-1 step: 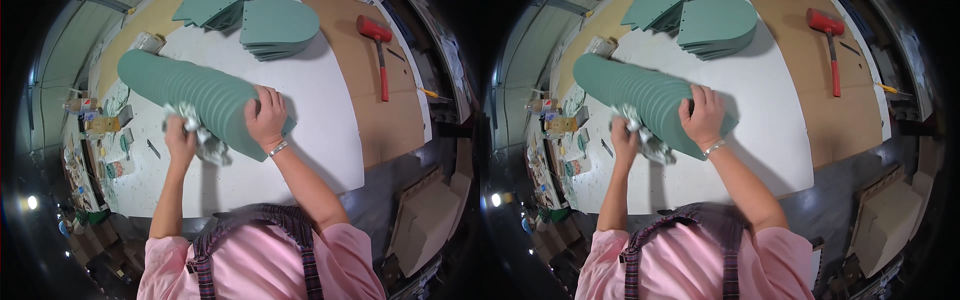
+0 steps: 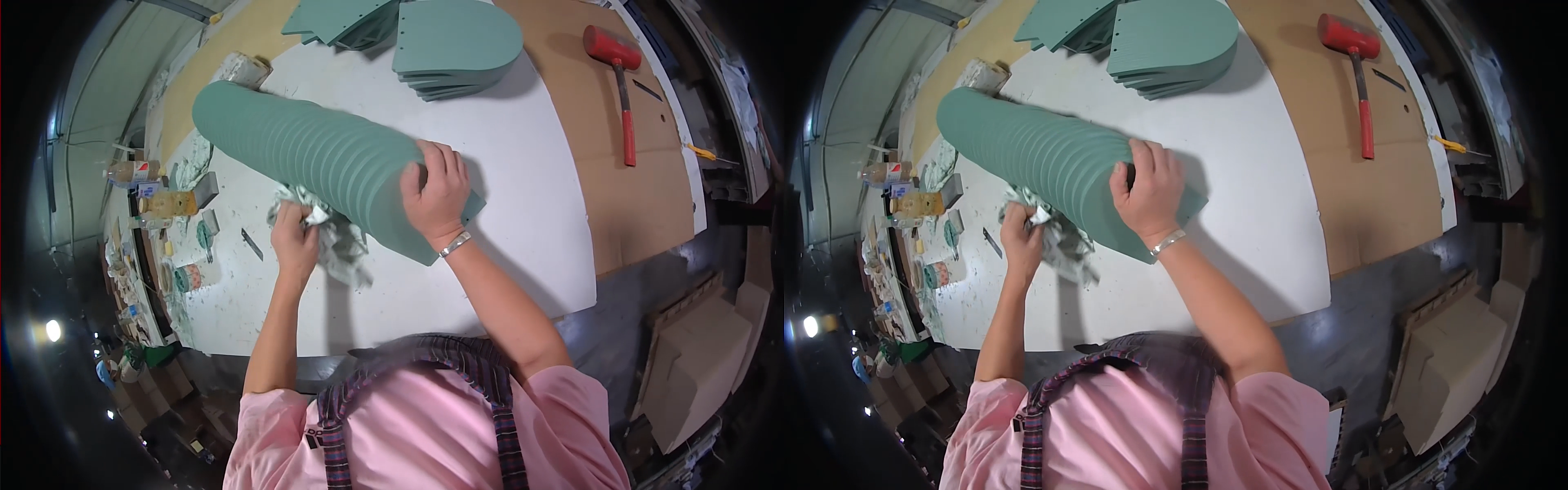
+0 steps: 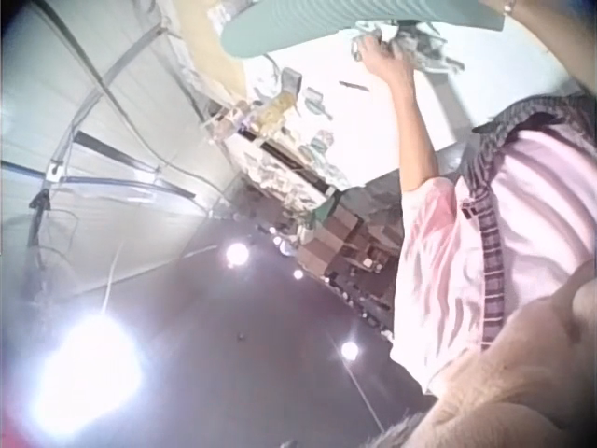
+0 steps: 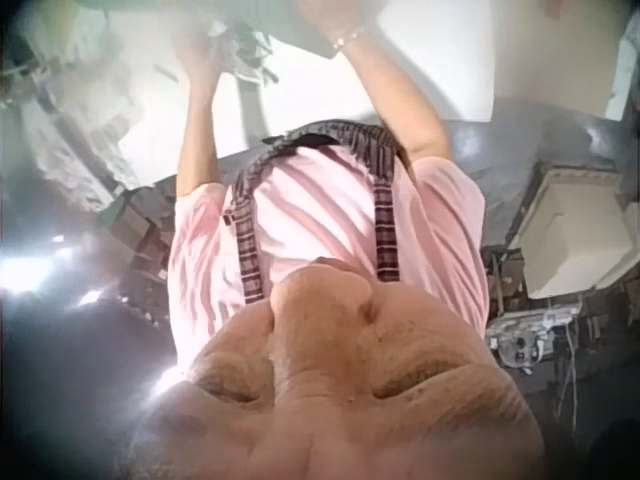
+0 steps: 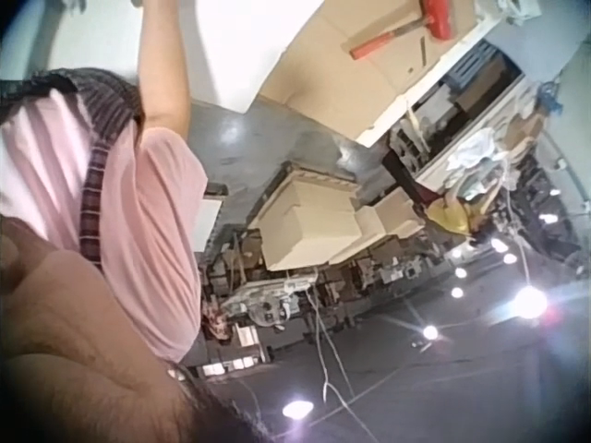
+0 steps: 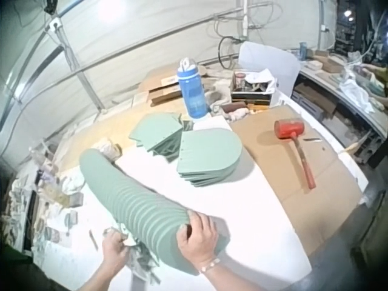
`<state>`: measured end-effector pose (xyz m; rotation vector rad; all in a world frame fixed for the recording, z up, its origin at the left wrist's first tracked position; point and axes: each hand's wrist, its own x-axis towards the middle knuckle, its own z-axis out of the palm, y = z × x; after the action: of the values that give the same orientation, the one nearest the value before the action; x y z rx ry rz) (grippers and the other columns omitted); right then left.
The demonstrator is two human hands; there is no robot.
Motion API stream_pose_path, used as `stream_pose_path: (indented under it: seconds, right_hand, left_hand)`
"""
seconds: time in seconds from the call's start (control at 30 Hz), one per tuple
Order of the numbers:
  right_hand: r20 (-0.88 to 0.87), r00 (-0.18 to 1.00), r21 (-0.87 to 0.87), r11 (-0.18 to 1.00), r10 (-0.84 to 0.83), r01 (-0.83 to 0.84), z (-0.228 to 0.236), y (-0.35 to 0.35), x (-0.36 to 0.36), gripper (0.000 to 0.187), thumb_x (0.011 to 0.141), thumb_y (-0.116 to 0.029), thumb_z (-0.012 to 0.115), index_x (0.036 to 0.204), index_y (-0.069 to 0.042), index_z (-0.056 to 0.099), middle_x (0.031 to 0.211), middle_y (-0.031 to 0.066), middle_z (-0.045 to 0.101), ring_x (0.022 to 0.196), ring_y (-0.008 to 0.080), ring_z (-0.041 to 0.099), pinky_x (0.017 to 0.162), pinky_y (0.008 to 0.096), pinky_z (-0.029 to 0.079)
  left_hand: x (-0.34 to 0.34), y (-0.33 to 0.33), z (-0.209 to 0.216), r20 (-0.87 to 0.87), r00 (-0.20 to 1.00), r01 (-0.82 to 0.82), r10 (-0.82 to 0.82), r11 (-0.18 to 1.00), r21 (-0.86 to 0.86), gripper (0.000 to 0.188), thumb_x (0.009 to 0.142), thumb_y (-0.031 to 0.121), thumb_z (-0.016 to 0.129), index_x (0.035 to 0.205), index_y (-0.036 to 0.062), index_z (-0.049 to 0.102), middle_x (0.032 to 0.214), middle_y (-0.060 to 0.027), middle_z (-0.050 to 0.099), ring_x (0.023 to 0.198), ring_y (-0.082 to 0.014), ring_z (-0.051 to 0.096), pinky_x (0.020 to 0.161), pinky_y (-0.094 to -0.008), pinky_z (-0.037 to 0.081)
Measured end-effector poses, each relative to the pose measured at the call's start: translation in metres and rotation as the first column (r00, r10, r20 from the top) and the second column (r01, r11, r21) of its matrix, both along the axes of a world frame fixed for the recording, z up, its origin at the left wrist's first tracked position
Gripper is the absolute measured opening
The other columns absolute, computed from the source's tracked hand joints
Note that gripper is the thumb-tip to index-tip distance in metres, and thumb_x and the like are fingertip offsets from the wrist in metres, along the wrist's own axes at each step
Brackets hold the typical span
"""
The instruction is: The person peels thin excess material strips from the edges of a stack of green foam components and wipes the surfaces with a cloth.
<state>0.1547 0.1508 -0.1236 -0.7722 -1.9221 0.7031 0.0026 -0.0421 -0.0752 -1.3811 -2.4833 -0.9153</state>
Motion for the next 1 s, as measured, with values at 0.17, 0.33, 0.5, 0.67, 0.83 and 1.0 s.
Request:
stream_pose_path:
  seconds: [0.17, 0.33, 0.5, 0.67, 0.83, 1.0]
  right_hand:
    - [0.019, 1.000, 0.006, 1.000, 0.022, -0.022, 0.003, -0.003, 0.000, 0.032, 0.084, -0.019, 0.059, 0.111, -0.003, 0.062, 0.102, 0.0122, 0.063, 0.088, 0.0316, 0.058, 0.077, 0.0429, 0.046]
    - [0.023, 1.000, -0.001, 1.000, 0.020, -0.020, 0.000, -0.003, -0.002, 0.033, 0.084, -0.019, 0.058, 0.112, -0.002, 0.062, 0.102, 0.0114, 0.063, 0.090, 0.0322, 0.059, 0.078, 0.0427, 0.047]
    - [0.036, 0.999, 0.005, 1.000, 0.006, -0.006, 0.001, -0.001, -0.002, 0.033, 0.086, -0.020, 0.058, 0.112, -0.002, 0.062, 0.103, 0.0112, 0.064, 0.089, 0.0317, 0.059, 0.078, 0.0427, 0.047]
    - [0.000, 1.000, -0.004, 1.000, 0.016, -0.016, 0.000, -0.003, -0.003, 0.033, 0.087, -0.023, 0.056, 0.112, -0.002, 0.062, 0.102, 0.0116, 0.064, 0.089, 0.0320, 0.059, 0.077, 0.0428, 0.046]
    - [0.017, 1.000, 0.009, 1.000, 0.026, -0.026, 0.001, -0.001, 0.000, 0.033, 0.088, -0.023, 0.056, 0.112, -0.002, 0.062, 0.103, 0.0121, 0.064, 0.089, 0.0324, 0.059, 0.078, 0.0425, 0.046]
    - [0.027, 0.999, 0.009, 0.999, 0.046, -0.046, 0.001, -0.006, -0.003, 0.032, 0.088, -0.022, 0.055, 0.112, -0.001, 0.062, 0.102, 0.0136, 0.064, 0.090, 0.0331, 0.059, 0.079, 0.0427, 0.047]
  left_hand:
    - [-0.025, 0.050, 0.052, 0.003, 0.995, -0.103, 0.103, 0.993, 0.059, 0.013, 0.076, 0.005, 0.073, 0.082, 0.0015, 0.063, 0.081, -0.0123, 0.057, 0.072, -0.0308, 0.057, 0.065, -0.0368, 0.046]
    - [-0.031, 0.089, 0.041, -0.188, 0.982, -0.019, 0.015, 1.000, -0.020, 0.015, 0.077, 0.005, 0.071, 0.089, 0.0049, 0.063, 0.089, -0.0111, 0.058, 0.078, -0.0335, 0.058, 0.068, -0.0378, 0.046]
    - [-0.016, 0.024, 0.023, 0.085, 0.987, -0.135, 0.137, 0.990, -0.030, 0.014, 0.074, 0.005, 0.071, 0.084, 0.0031, 0.060, 0.084, -0.0113, 0.056, 0.076, -0.0328, 0.058, 0.066, -0.0378, 0.046]
    - [-0.030, 0.090, 0.044, -0.004, 0.994, -0.111, 0.111, 0.993, 0.035, 0.016, 0.073, 0.006, 0.071, 0.084, 0.0020, 0.061, 0.084, -0.0124, 0.057, 0.077, -0.0324, 0.058, 0.068, -0.0381, 0.046]
    - [-0.009, 0.011, -0.013, -0.015, 0.996, -0.084, 0.086, 0.990, 0.116, 0.019, 0.076, -0.004, 0.062, 0.090, 0.0007, 0.051, 0.086, -0.0168, 0.049, 0.076, -0.0338, 0.052, 0.069, -0.0366, 0.044]
    - [-0.004, -0.013, 0.003, 0.115, 0.974, -0.206, 0.194, 0.974, 0.100, 0.010, 0.074, -0.002, 0.069, 0.081, 0.0000, 0.061, 0.076, -0.0116, 0.054, 0.068, -0.0264, 0.053, 0.063, -0.0332, 0.043]
